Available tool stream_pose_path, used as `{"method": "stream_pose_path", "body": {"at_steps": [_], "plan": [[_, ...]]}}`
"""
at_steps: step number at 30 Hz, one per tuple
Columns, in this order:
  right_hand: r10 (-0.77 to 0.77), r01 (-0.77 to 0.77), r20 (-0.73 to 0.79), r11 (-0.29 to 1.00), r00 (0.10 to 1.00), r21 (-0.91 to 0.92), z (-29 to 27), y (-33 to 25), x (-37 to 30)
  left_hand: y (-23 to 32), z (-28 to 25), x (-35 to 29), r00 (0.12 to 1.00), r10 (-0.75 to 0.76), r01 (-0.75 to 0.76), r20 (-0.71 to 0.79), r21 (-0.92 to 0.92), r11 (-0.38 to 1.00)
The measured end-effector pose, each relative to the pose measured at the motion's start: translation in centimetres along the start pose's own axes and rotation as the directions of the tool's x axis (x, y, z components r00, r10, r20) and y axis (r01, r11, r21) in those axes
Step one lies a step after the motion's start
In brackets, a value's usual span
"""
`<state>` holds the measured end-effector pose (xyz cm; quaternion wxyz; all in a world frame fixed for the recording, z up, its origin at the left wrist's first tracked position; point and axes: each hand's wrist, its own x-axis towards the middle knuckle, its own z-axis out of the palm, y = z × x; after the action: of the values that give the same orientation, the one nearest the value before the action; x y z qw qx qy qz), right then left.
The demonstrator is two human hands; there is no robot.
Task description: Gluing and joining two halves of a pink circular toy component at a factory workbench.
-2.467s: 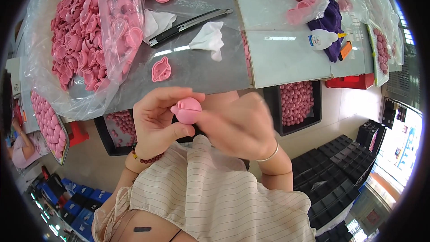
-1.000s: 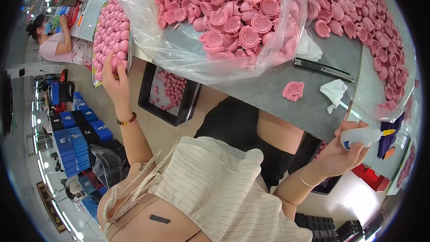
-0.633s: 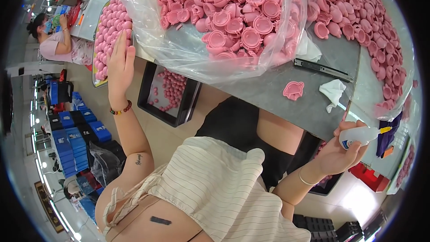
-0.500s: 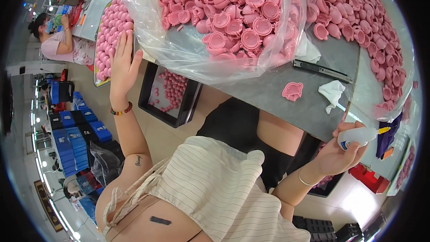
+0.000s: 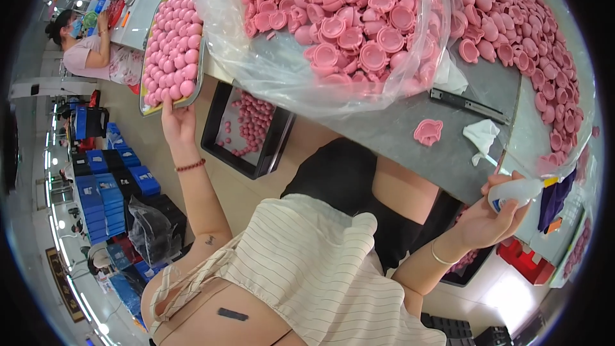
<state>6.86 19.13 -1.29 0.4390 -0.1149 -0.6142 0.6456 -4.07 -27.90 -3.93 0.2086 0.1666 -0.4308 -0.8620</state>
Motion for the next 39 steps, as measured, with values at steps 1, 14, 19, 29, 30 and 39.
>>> {"method": "stream_pose_path", "body": {"at_steps": [1, 14, 19, 29, 30, 39], "plan": [[0.014, -0.014, 0.012, 0.999, 1.000, 0.035, -0.4, -0.1, 0.1, 0.0, -0.8, 0.3, 1.000, -0.004, 0.004, -0.004, -0.001, 1.000], [0.028, -0.028, 0.017, 0.999, 0.999, 0.033, -0.2, -0.4, -0.2, 9.5, -17.0, -8.7, 0.983, 0.133, -0.124, -0.130, 0.074, 0.989], [0.061, -0.061, 0.006, 0.995, 0.998, 0.074, -0.3, -0.4, -0.3, 10.5, -23.5, -12.7, 0.943, 0.162, -0.104, -0.290, 0.206, 0.973], [0.111, -0.116, 0.056, 0.988, 0.992, 0.097, -1.5, 0.0, 0.5, 0.5, -34.4, -14.2, 0.852, -0.095, 0.207, -0.516, 0.164, 0.965], [0.138, -0.142, 0.058, 0.988, 0.989, 0.069, -1.1, -0.1, 0.4, -0.9, -35.0, -13.8, 0.827, -0.112, 0.239, -0.552, 0.165, 0.957], [0.175, -0.167, 0.103, 0.982, 0.979, -0.087, 0.0, -0.4, 0.8, -11.3, -39.6, -4.4, 0.895, -0.272, 0.304, -0.354, 0.038, 0.952]]}}
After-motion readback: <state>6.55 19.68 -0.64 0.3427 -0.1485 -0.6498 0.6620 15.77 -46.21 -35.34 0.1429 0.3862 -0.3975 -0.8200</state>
